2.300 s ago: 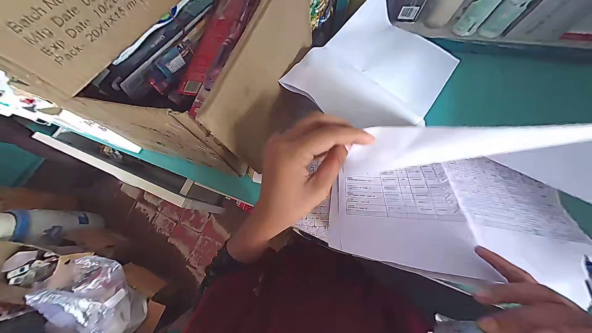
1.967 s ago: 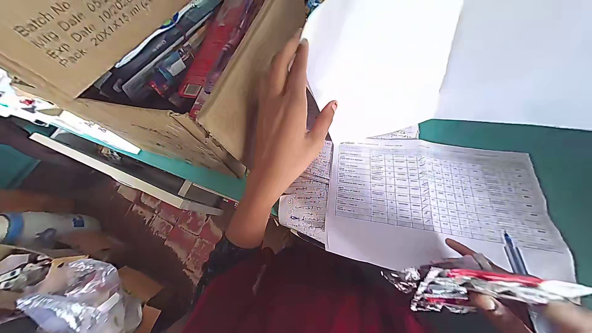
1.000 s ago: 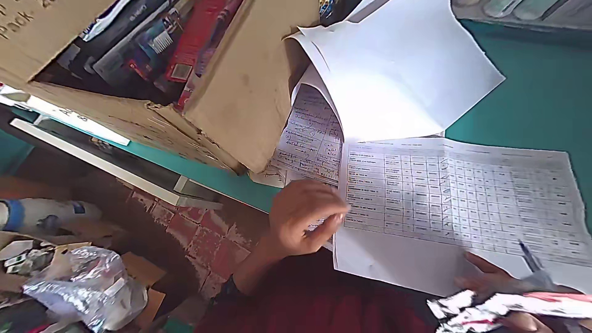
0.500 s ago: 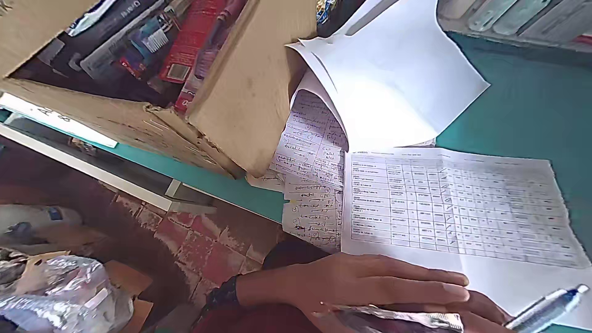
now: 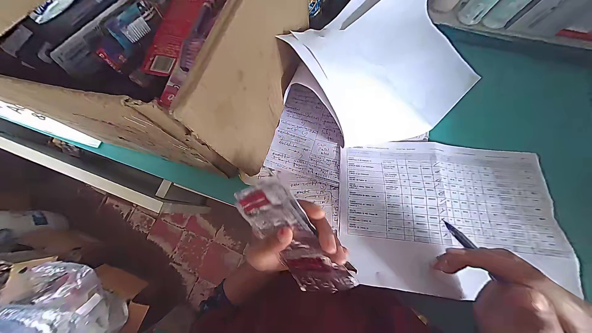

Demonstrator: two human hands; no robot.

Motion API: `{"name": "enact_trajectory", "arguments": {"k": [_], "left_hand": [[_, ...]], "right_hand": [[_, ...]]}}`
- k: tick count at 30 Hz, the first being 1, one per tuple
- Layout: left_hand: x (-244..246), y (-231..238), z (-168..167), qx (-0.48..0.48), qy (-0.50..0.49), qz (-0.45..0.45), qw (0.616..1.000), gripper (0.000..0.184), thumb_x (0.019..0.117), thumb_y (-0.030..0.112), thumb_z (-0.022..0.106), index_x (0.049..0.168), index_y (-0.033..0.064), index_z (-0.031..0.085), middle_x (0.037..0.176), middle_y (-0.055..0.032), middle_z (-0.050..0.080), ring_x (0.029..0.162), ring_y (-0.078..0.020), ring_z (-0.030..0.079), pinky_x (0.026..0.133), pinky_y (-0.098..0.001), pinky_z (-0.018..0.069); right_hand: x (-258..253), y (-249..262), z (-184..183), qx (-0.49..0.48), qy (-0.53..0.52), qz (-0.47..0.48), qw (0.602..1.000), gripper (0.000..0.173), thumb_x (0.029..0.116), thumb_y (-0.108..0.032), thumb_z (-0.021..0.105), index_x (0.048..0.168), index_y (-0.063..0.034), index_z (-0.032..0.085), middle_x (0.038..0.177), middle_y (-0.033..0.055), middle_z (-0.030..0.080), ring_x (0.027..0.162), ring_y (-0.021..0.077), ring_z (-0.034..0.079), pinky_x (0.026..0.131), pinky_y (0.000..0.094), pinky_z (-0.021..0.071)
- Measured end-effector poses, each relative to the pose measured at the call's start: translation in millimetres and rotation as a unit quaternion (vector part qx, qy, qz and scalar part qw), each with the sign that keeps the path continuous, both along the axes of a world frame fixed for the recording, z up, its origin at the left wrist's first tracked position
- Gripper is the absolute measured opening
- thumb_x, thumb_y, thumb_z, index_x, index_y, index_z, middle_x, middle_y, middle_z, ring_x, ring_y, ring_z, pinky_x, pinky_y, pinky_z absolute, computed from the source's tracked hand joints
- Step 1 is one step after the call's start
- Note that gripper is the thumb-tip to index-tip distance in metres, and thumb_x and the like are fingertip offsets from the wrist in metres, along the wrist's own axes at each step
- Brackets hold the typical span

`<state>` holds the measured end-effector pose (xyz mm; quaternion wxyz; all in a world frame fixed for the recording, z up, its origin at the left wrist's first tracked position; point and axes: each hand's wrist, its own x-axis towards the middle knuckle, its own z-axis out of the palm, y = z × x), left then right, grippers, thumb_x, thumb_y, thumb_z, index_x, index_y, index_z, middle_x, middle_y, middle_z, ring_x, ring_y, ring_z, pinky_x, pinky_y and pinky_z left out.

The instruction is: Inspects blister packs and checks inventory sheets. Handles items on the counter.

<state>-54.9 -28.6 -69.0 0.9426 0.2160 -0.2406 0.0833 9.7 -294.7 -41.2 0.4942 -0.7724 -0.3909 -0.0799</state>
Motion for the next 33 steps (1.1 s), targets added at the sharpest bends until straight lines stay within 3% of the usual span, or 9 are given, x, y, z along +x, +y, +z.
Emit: {"name": "enact_trajectory", "arguments": {"k": [2, 4, 8, 13, 17, 23, 26, 33], "left_hand": [[1.5, 4.8, -1.2, -0.006, 0.051, -0.01, 0.999, 0.032, 0.1029, 0.024, 0.056, 0.128, 0.0074, 0.068, 0.106, -0.0083, 0.076, 0.098, -0.0177, 0.074, 0.091, -0.0348, 0.0598], [0.7, 10.2, 0.2, 0.004, 0.147, -0.033, 0.989, 0.03, 0.099, 0.023, 0.061, 0.123, 0.0065, 0.071, 0.101, -0.0112, 0.076, 0.09, -0.0197, 0.076, 0.085, -0.036, 0.0623], [6.2, 17.2, 4.7, -0.007, 0.215, -0.114, 0.97, 0.026, 0.1, 0.015, 0.059, 0.12, 0.0012, 0.069, 0.114, -0.0224, 0.073, 0.1, -0.0311, 0.075, 0.093, -0.0428, 0.0604], [7.0, 24.1, 0.6, 0.083, 0.286, -0.028, 0.954, 0.028, 0.0933, 0.01, 0.064, 0.119, 0.0004, 0.067, 0.116, -0.0256, 0.071, 0.11, -0.0367, 0.071, 0.099, -0.0501, 0.0565], [11.6, 31.5, -7.6, 0.077, 0.269, -0.065, 0.958, 0.039, 0.092, 0.01, 0.065, 0.129, -0.0015, 0.061, 0.132, -0.0312, 0.062, 0.124, -0.0429, 0.062, 0.107, -0.0547, 0.0487], [15.7, 33.3, -8.6, 0.075, 0.253, -0.095, 0.96, 0.039, 0.0941, 0.012, 0.063, 0.129, -0.0033, 0.062, 0.134, -0.031, 0.061, 0.129, -0.0423, 0.058, 0.113, -0.0555, 0.043], [15.3, 33.5, -4.1, 0.081, 0.258, -0.09, 0.959, 0.036, 0.0933, 0.013, 0.066, 0.126, -0.0025, 0.064, 0.125, -0.0298, 0.066, 0.121, -0.04, 0.065, 0.109, -0.0517, 0.0476], [13.2, 32.5, -0.9, 0.108, 0.258, -0.064, 0.958, 0.033, 0.0935, 0.015, 0.067, 0.122, -0.0005, 0.066, 0.121, -0.0273, 0.069, 0.115, -0.0381, 0.068, 0.105, -0.0499, 0.0522]], "right_hand": [[0.3, 1.5, -5.5, 0.002, 0.02, -0.006, 1.0, 0.041, 0.1122, -0.04, 0.034, 0.121, -0.016, 0.066, 0.104, -0.0138, 0.074, 0.096, -0.008, 0.067, 0.086, 0.0114, 0.0534], [-1.7, 5.4, -5.5, 0.008, 0.059, -0.024, 0.998, 0.027, 0.1092, -0.038, 0.045, 0.124, -0.0222, 0.062, 0.105, -0.0194, 0.074, 0.093, -0.0079, 0.069, 0.081, 0.0111, 0.0565], [0.5, 8.5, -7.9, 0.026, 0.056, -0.046, 0.997, 0.019, 0.1025, -0.034, 0.059, 0.116, -0.0216, 0.063, 0.104, -0.017, 0.075, 0.094, -0.0033, 0.071, 0.081, 0.0129, 0.0587], [3.8, 10.6, -16.0, 0.014, 0.048, -0.043, 0.998, 0.015, 0.1001, -0.025, 0.061, 0.112, -0.0167, 0.066, 0.103, -0.0103, 0.076, 0.093, -0.0022, 0.071, 0.081, 0.0134, 0.0581], [6.3, 8.9, -25.8, 0.025, 0.058, -0.029, 0.998, 0.015, 0.1005, -0.026, 0.062, 0.112, -0.0174, 0.067, 0.104, -0.0108, 0.076, 0.092, -0.0017, 0.071, 0.08, 0.0134, 0.0584], [7.0, 6.7, -30.3, 0.04, 0.084, -0.009, 0.996, 0.015, 0.0999, -0.027, 0.064, 0.112, -0.0206, 0.068, 0.104, -0.0134, 0.076, 0.093, -0.0017, 0.071, 0.079, 0.0131, 0.0589], [7.0, 6.9, -31.7, 0.031, 0.078, -0.009, 0.996, 0.012, 0.0983, -0.024, 0.067, 0.107, -0.0172, 0.068, 0.099, -0.0113, 0.075, 0.09, -0.0041, 0.069, 0.077, 0.0105, 0.0564], [5.8, 5.4, -34.6, 0.009, 0.051, -0.001, 0.999, 0.01, 0.0971, -0.023, 0.069, 0.099, -0.0132, 0.068, 0.092, -0.0057, 0.074, 0.088, -0.0043, 0.068, 0.076, 0.0097, 0.054]]}}
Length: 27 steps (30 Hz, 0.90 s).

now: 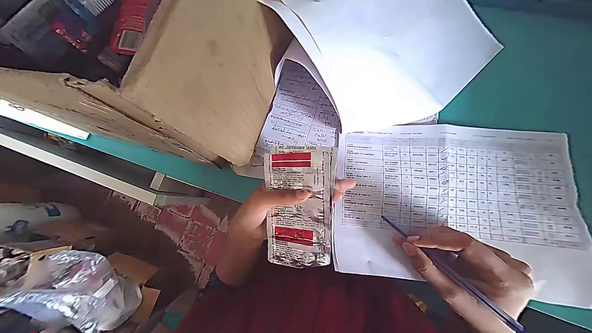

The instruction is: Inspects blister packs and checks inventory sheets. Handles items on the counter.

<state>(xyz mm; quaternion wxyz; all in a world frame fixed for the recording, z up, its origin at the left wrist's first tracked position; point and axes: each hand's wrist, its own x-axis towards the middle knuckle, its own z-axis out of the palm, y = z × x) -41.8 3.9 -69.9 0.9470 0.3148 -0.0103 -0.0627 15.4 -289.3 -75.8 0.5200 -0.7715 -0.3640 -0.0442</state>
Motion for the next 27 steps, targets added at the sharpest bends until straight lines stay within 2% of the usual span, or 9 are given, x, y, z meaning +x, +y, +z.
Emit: {"name": "enact_trajectory", "arguments": {"k": [4, 7, 11, 17, 19, 20, 22, 27], "left_hand": [[0.4, 0.9, -6.9, -0.029, -0.006, -0.01, 1.0, 0.035, 0.0935, 0.01, 0.066, 0.126, -0.0018, 0.064, 0.129, -0.0302, 0.064, 0.123, -0.0423, 0.062, 0.109, -0.0546, 0.0469], [0.6, 0.6, -5.6, -0.025, 0.005, -0.014, 1.0, 0.035, 0.0938, 0.01, 0.066, 0.126, -0.0017, 0.064, 0.129, -0.0294, 0.065, 0.121, -0.0401, 0.064, 0.109, -0.0515, 0.0484], [2.4, 1.2, -6.5, -0.031, -0.005, -0.021, 0.999, 0.039, 0.0927, 0.012, 0.069, 0.128, -0.0019, 0.062, 0.131, -0.0312, 0.063, 0.125, -0.0432, 0.061, 0.11, -0.0551, 0.0463], [0.8, 0.7, -4.7, -0.043, 0.006, -0.012, 0.999, 0.038, 0.0915, 0.011, 0.07, 0.127, -0.0015, 0.063, 0.129, -0.0299, 0.064, 0.123, -0.0419, 0.063, 0.109, -0.0545, 0.0476], [-0.1, -0.4, -1.1, -0.026, 0.01, 0.0, 1.0, 0.037, 0.0908, 0.013, 0.068, 0.125, -0.0005, 0.065, 0.127, -0.0269, 0.066, 0.119, -0.038, 0.066, 0.105, -0.0518, 0.0512], [1.0, -0.2, -0.8, -0.023, 0.001, -0.008, 1.0, 0.038, 0.0912, 0.015, 0.067, 0.126, 0.0007, 0.064, 0.131, -0.0255, 0.064, 0.12, -0.0361, 0.066, 0.106, -0.0498, 0.051], [2.3, 0.2, -1.2, -0.018, -0.01, -0.017, 1.0, 0.04, 0.0915, 0.019, 0.068, 0.128, 0.0023, 0.064, 0.135, -0.0238, 0.063, 0.121, -0.0335, 0.065, 0.105, -0.0471, 0.0516], [1.0, 0.3, -2.9, -0.032, 0.003, -0.011, 0.999, 0.04, 0.0915, 0.017, 0.068, 0.127, -0.0011, 0.063, 0.13, -0.0275, 0.064, 0.122, -0.0382, 0.064, 0.107, -0.0502, 0.0499]], "right_hand": [[-0.1, -0.2, -0.7, -0.006, -0.005, 0.006, 1.0, 0.01, 0.0966, -0.023, 0.068, 0.098, -0.0132, 0.068, 0.091, -0.0052, 0.073, 0.087, -0.0027, 0.068, 0.076, 0.0106, 0.0545], [0.2, -0.3, -0.5, -0.013, -0.01, 0.006, 1.0, 0.011, 0.0966, -0.024, 0.068, 0.098, -0.0126, 0.068, 0.089, -0.0046, 0.072, 0.085, -0.0028, 0.067, 0.075, 0.01, 0.0532], [0.8, -1.0, -0.3, -0.026, -0.018, 0.006, 0.999, 0.013, 0.0977, -0.026, 0.067, 0.098, -0.0128, 0.068, 0.089, -0.004, 0.072, 0.085, -0.0035, 0.066, 0.074, 0.0095, 0.0519], [0.8, -0.4, 0.9, -0.032, -0.014, 0.003, 0.999, 0.014, 0.0976, -0.026, 0.067, 0.098, -0.0124, 0.068, 0.088, -0.0041, 0.072, 0.085, -0.0045, 0.065, 0.074, 0.0088, 0.0505], [0.7, -0.4, 1.0, -0.034, -0.016, 0.002, 0.999, 0.015, 0.098, -0.026, 0.066, 0.098, -0.0116, 0.067, 0.088, -0.0029, 0.072, 0.085, -0.0043, 0.065, 0.074, 0.009, 0.0505], [0.8, -0.2, 1.4, -0.037, -0.017, 0.001, 0.999, 0.016, 0.0984, -0.027, 0.066, 0.099, -0.0113, 0.067, 0.088, -0.0026, 0.072, 0.086, -0.0044, 0.065, 0.075, 0.0088, 0.0503], [0.5, 0.4, 1.9, -0.04, -0.019, 0.0, 0.999, 0.017, 0.0993, -0.027, 0.065, 0.1, -0.0103, 0.067, 0.089, -0.0013, 0.072, 0.087, -0.0041, 0.065, 0.076, 0.0087, 0.0497], [1.2, 1.4, 1.9, -0.061, -0.032, -0.001, 0.998, 0.024, 0.102, -0.031, 0.061, 0.109, -0.0092, 0.067, 0.097, 0.0044, 0.075, 0.092, -0.0004, 0.067, 0.08, 0.0118, 0.0511]]}}
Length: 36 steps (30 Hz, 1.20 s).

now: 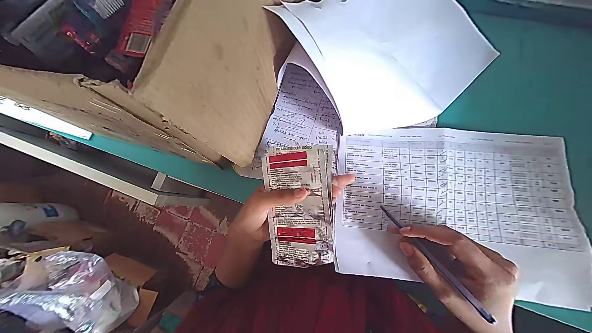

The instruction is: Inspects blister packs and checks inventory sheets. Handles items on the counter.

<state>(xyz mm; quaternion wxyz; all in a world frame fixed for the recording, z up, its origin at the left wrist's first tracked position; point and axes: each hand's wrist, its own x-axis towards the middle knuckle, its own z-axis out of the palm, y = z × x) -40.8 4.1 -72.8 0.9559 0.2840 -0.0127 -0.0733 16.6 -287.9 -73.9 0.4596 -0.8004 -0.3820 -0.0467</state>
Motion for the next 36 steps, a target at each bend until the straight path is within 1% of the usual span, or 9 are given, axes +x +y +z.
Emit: {"name": "enact_trajectory", "arguments": {"k": [6, 13, 21, 24, 26, 28, 30, 33, 36], "left_hand": [[1.9, 0.9, -6.7, -0.014, 0.0, -0.015, 1.0, 0.045, 0.0922, 0.015, 0.068, 0.133, -0.0022, 0.06, 0.139, -0.0283, 0.058, 0.13, -0.039, 0.058, 0.112, -0.0518, 0.0445], [0.3, 2.4, -10.7, -0.006, 0.003, -0.023, 1.0, 0.047, 0.0917, 0.017, 0.068, 0.133, -0.0037, 0.059, 0.139, -0.031, 0.057, 0.133, -0.0427, 0.055, 0.113, -0.0549, 0.0431], [-0.1, 2.8, -10.2, 0.001, -0.003, -0.036, 0.999, 0.049, 0.0928, 0.023, 0.068, 0.132, -0.0043, 0.061, 0.138, -0.0285, 0.059, 0.133, -0.0398, 0.056, 0.114, -0.0524, 0.0431], [-1.8, 2.8, -8.7, 0.008, 0.015, -0.02, 1.0, 0.042, 0.0932, 0.019, 0.068, 0.127, -0.0045, 0.063, 0.132, -0.0311, 0.062, 0.129, -0.0431, 0.058, 0.112, -0.0547, 0.0448], [-1.4, 4.6, -8.7, 0.028, 0.057, -0.01, 0.998, 0.041, 0.0906, 0.017, 0.071, 0.125, -0.0045, 0.063, 0.128, -0.0313, 0.064, 0.125, -0.044, 0.061, 0.109, -0.0563, 0.0474], [1.7, 8.7, -5.2, 0.041, 0.09, -0.023, 0.995, 0.044, 0.0883, 0.017, 0.073, 0.125, -0.0035, 0.063, 0.127, -0.0309, 0.065, 0.124, -0.0438, 0.062, 0.108, -0.056, 0.049], [3.6, 11.1, 0.5, 0.06, 0.119, -0.027, 0.991, 0.044, 0.0859, 0.018, 0.074, 0.124, -0.0016, 0.064, 0.125, -0.0289, 0.067, 0.12, -0.0414, 0.065, 0.105, -0.0534, 0.0522], [7.4, 12.2, 2.8, 0.056, 0.071, -0.062, 0.994, 0.043, 0.0909, 0.021, 0.071, 0.128, -0.0013, 0.064, 0.131, -0.0278, 0.064, 0.127, -0.0395, 0.061, 0.11, -0.05, 0.0488], [9.9, 12.1, -0.4, 0.017, 0.029, -0.091, 0.995, 0.042, 0.0955, 0.02, 0.067, 0.131, -0.0033, 0.062, 0.139, -0.0282, 0.059, 0.134, -0.0396, 0.055, 0.116, -0.0474, 0.0431]], "right_hand": [[1.1, 0.3, 0.5, -0.025, -0.008, 0.005, 1.0, 0.029, 0.1044, -0.033, 0.055, 0.113, -0.0087, 0.068, 0.099, 0.0066, 0.075, 0.092, 0.0021, 0.067, 0.079, 0.0142, 0.0517], [1.2, 0.5, 0.3, -0.033, -0.011, 0.002, 0.999, 0.03, 0.105, -0.033, 0.053, 0.113, -0.0089, 0.068, 0.098, 0.0072, 0.075, 0.091, 0.0029, 0.067, 0.078, 0.0146, 0.0507], [1.5, 0.6, 0.9, -0.038, -0.008, 0.003, 0.999, 0.03, 0.1051, -0.032, 0.052, 0.113, -0.0082, 0.068, 0.097, 0.0072, 0.075, 0.09, 0.0023, 0.066, 0.079, 0.0138, 0.05], [-1.2, 2.0, 3.6, 0.0, 0.035, -0.005, 0.999, 0.032, 0.1057, -0.033, 0.053, 0.119, -0.0064, 0.065, 0.105, 0.0023, 0.075, 0.095, -0.0025, 0.067, 0.082, 0.0118, 0.0533], [-2.0, -1.8, 10.6, 0.055, 0.064, -0.026, 0.996, 0.032, 0.1053, -0.033, 0.055, 0.124, -0.01, 0.066, 0.11, -0.0048, 0.075, 0.099, -0.0006, 0.07, 0.085, 0.016, 0.058], [1.5, -10.1, 21.8, 0.104, 0.073, -0.07, 0.989, 0.025, 0.1026, -0.029, 0.06, 0.12, -0.0167, 0.072, 0.107, -0.01, 0.076, 0.095, 0.0029, 0.072, 0.083, 0.0199, 0.0608], [11.1, -19.7, 31.2, 0.129, 0.078, -0.119, 0.981, 0.017, 0.0956, -0.021, 0.067, 0.111, -0.0208, 0.076, 0.1, -0.0127, 0.077, 0.087, 0.0033, 0.073, 0.077, 0.0198, 0.062], [26.5, -29.1, 33.4, 0.109, 0.123, -0.179, 0.97, 0.015, 0.0846, -0.015, 0.074, 0.094, -0.0264, 0.071, 0.084, -0.0181, 0.072, 0.07, -0.0027, 0.067, 0.065, 0.0153, 0.0574], [32.3, -29.4, 24.2, 0.081, 0.199, -0.168, 0.962, 0.014, 0.0825, -0.015, 0.071, 0.091, -0.0248, 0.065, 0.076, -0.0165, 0.068, 0.064, -0.0029, 0.064, 0.059, 0.0142, 0.0548]]}}
